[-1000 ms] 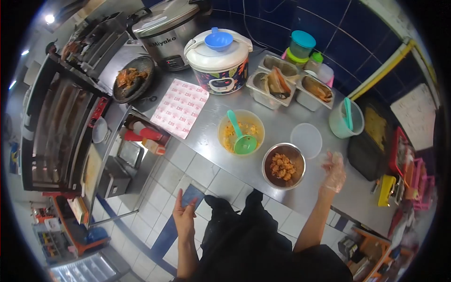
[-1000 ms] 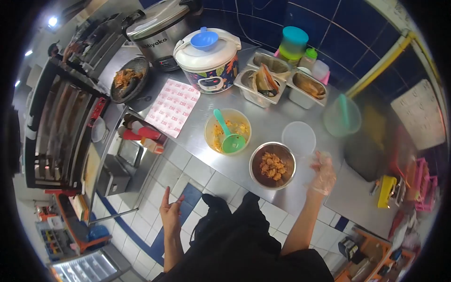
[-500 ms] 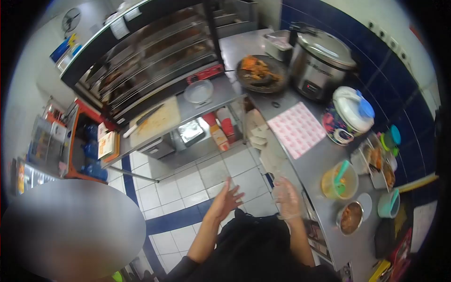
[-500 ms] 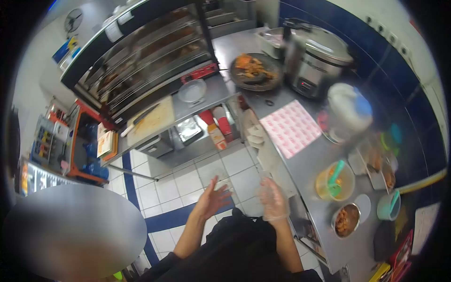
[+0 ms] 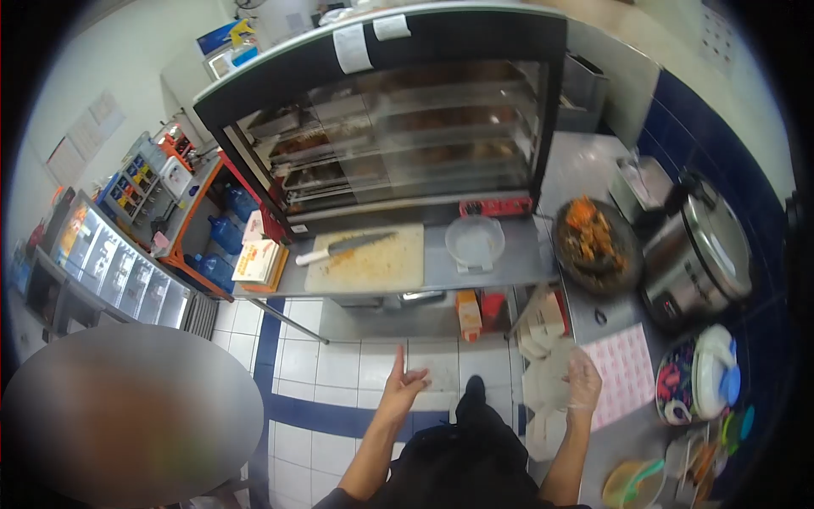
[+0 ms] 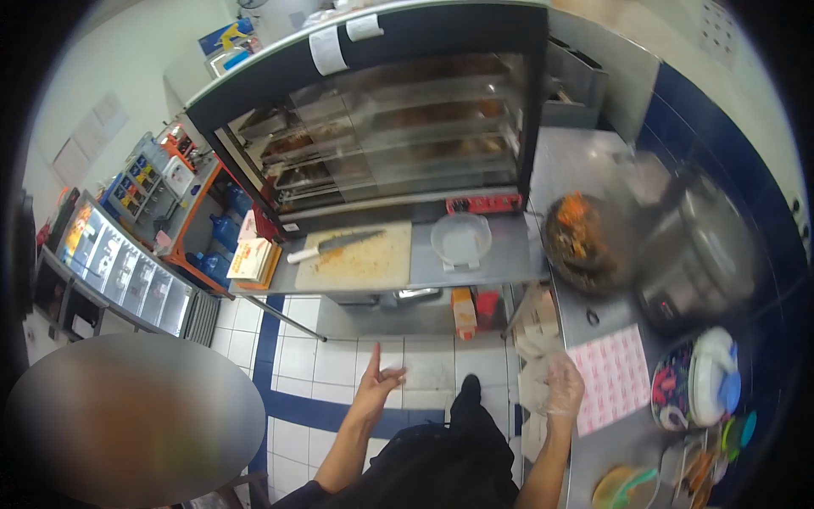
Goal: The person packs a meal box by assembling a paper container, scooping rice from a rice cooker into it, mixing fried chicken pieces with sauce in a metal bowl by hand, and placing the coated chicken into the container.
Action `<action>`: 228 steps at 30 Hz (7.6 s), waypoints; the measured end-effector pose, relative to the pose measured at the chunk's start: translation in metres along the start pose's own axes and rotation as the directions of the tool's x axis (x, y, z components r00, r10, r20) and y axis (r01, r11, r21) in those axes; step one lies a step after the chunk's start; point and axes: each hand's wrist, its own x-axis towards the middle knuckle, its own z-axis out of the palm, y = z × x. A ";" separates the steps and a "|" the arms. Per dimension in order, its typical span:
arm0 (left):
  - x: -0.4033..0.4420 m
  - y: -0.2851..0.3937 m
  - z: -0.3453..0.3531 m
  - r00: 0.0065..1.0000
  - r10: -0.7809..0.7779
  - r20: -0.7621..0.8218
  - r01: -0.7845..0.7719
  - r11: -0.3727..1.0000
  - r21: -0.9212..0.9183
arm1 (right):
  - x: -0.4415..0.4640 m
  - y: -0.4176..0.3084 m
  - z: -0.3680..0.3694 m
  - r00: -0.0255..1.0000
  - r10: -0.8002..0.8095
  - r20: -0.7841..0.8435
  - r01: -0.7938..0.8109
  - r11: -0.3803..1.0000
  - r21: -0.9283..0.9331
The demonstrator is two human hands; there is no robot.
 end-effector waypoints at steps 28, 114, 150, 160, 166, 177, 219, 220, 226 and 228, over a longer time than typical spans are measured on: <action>0.445 -0.249 0.059 0.733 -0.285 0.618 -0.405 0.547 0.733 | -0.192 0.195 0.124 0.191 0.856 -0.480 -0.727 0.452 0.517; 0.066 0.095 0.507 -0.265 0.017 0.964 -0.961 0.080 -0.266 | -0.043 -0.198 -0.317 0.969 -0.154 0.194 0.248 0.590 -0.768; 0.008 0.004 0.684 0.027 0.054 0.998 -0.983 -0.182 0.036 | 0.067 -0.196 -0.625 0.239 0.070 -0.968 0.279 0.950 0.138; 0.009 -0.055 0.769 -0.279 -0.304 0.911 -0.721 -0.560 -0.408 | 0.005 -0.059 -0.331 0.101 -0.033 -0.994 -0.008 0.999 -0.034; 0.008 -0.058 0.786 -0.311 -0.495 0.811 -0.704 -0.454 -0.546 | 0.048 0.034 -0.323 0.358 0.039 -0.933 0.081 0.994 0.072; 0.018 -0.052 0.795 -0.342 -0.672 0.657 -0.865 -0.048 -0.499 | 0.040 0.001 -0.327 0.298 -0.053 -0.953 -0.228 0.966 -0.125; 0.082 -0.018 0.743 0.000 -0.654 0.756 -0.495 0.657 0.569 | -0.040 0.004 -0.218 0.941 -0.175 -0.290 -0.166 0.506 -0.846; 0.077 -0.010 0.730 0.013 -0.635 0.772 -0.472 0.677 0.565 | -0.047 0.001 -0.221 0.929 -0.178 -0.323 -0.203 0.483 -0.852; 0.051 0.016 0.605 0.086 -0.509 0.856 -0.613 0.651 0.449 | -0.085 -0.001 -0.235 0.826 -0.210 -0.523 -0.401 0.432 -0.807; 0.048 -0.006 0.559 0.049 -0.306 0.951 -0.804 0.553 0.219 | -0.093 -0.001 -0.232 0.801 -0.203 -0.563 -0.446 0.425 -0.788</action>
